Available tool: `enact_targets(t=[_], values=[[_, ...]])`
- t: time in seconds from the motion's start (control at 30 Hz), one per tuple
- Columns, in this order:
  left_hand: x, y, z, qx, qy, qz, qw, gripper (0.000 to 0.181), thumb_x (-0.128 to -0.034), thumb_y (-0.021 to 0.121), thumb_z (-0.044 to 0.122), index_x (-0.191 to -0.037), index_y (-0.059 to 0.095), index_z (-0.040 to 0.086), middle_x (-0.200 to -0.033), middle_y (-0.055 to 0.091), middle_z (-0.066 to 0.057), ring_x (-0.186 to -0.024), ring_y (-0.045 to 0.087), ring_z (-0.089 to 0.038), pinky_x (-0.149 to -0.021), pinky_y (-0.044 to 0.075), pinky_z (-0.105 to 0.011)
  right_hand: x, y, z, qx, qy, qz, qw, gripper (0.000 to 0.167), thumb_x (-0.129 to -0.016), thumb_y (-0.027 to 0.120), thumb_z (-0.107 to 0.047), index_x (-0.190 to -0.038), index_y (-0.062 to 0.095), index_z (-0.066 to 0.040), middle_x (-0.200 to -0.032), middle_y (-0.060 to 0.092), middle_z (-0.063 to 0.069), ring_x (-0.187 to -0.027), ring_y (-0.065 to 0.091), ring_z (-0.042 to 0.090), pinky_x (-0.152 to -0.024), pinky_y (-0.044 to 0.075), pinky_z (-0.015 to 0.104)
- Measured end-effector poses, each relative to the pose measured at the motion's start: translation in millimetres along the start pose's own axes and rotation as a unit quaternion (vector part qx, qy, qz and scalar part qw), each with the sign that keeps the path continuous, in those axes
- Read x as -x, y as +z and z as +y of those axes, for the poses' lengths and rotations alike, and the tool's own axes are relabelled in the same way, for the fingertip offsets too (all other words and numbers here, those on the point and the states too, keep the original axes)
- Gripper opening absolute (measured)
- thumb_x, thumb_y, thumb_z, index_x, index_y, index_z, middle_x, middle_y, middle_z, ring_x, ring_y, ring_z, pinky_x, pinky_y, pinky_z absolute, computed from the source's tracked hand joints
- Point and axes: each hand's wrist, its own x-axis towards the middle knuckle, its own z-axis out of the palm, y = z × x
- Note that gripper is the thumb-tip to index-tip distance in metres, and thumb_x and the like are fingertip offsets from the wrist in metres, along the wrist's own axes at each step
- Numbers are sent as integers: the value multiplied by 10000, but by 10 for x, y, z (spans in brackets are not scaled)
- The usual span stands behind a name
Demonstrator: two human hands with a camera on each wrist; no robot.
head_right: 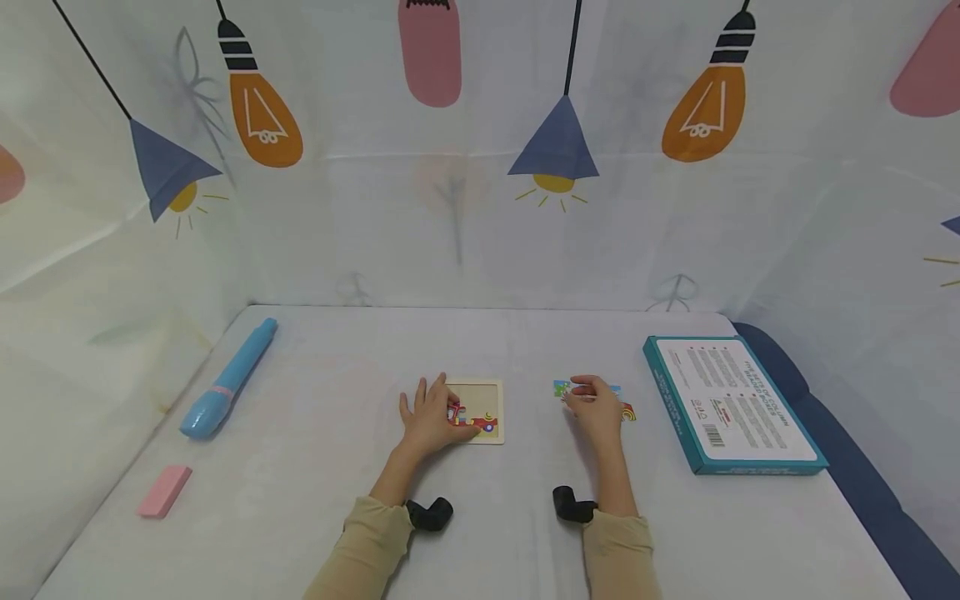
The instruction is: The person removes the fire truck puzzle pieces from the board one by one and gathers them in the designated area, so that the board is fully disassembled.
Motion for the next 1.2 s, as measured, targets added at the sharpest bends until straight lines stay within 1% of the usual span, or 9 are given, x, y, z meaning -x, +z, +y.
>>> enact_targets(t=[0.2, 0.33, 0.63, 0.8, 0.9, 0.97, 1.07, 1.13, 1.2], values=[[7, -5, 5, 37, 6, -16, 10000, 510, -638, 781, 503, -891, 482, 175, -1485, 298, -122, -1379, 141, -391, -1032, 0, -641, 12, 118, -46, -468, -179, -334, 9982, 352, -859, 614, -45, -1193, 537, 34, -1093, 570, 235, -717, 550, 13, -649, 493, 194], [14, -7, 8, 38, 2, -24, 10000, 509, -642, 778, 503, -893, 479, 176, -1488, 294, -119, -1381, 137, -389, -1032, -1, -641, 10, 205, -71, -681, -229, -425, 9965, 350, -864, 615, -51, -1199, 539, 19, -1101, 570, 225, -746, 564, 33, -668, 498, 181], [17, 1, 0, 101, 17, 3, 9999, 512, -641, 783, 492, -889, 471, 170, -1484, 296, -128, -1379, 135, -393, -1030, -13, -639, 27, 419, -137, -790, -316, -572, 9947, 337, -864, 621, -60, -1191, 549, -21, -1115, 572, 180, -931, 571, 211, -734, 513, 238], [7, 3, 4, 58, -53, -28, 10000, 512, -644, 780, 498, -889, 476, 166, -1488, 291, -121, -1382, 131, -384, -1037, -13, -631, 48, 532, -178, -818, -369, -670, 9937, 328, -860, 623, -62, -1180, 559, -27, -1110, 576, 166, -959, 564, 245, -746, 510, 256], [-1, 6, 4, 42, -119, -63, 9999, 560, -643, 780, 501, -970, 504, 138, -1489, 286, -118, -1385, 125, -377, -1043, -19, -620, 59, 593, -205, -869, -455, -716, 9926, 320, -849, 629, -43, -1163, 569, -24, -1098, 583, 166, -950, 567, 246, -733, 501, 244], [-9, 9, 3, -1, -169, -94, 9998, 686, -646, 776, 508, -1126, 509, 98, -1488, 284, -115, -1388, 119, -366, -1049, -23, -608, 65, 632, -222, -937, -510, -748, 9915, 317, -839, 634, -26, -1150, 576, -17, -1086, 590, 173, -944, 571, 252, -717, 491, 227], [-18, 13, 2, -96, -210, -134, 9996, 871, -647, 767, 526, -1312, 438, 70, -1490, 279, -109, -1391, 114, -356, -1052, -22, -604, 78, 686, -239, -1031, -615, -807, 9895, 314, -825, 640, 0, -1134, 584, -6, -1064, 597, 186, -933, 574, 259, -706, 486, 226], [-24, 16, 1, -182, -225, -173, 9994, 923, -651, 757, 540, -1367, 400, 80, -1495, 272, -99, -1394, 109, -349, -1053, -20, -603, 87, 718, -248, -1053, -678, -858, 9884, 312, -822, 642, 4, -1129, 587, -6, -1053, 600, 187, -928, 575, 255, -708, 487, 228], [-29, 19, -1, -237, -212, -191, 9993, 905, -650, 751, 550, -1360, 417, 99, -1498, 270, -90, -1393, 109, -351, -1050, -14, -612, 99, 745, -257, -1067, -724, -908, 9875, 313, -820, 642, 6, -1128, 589, -6, -1046, 603, 187, -927, 577, 250, -719, 489, 234]])
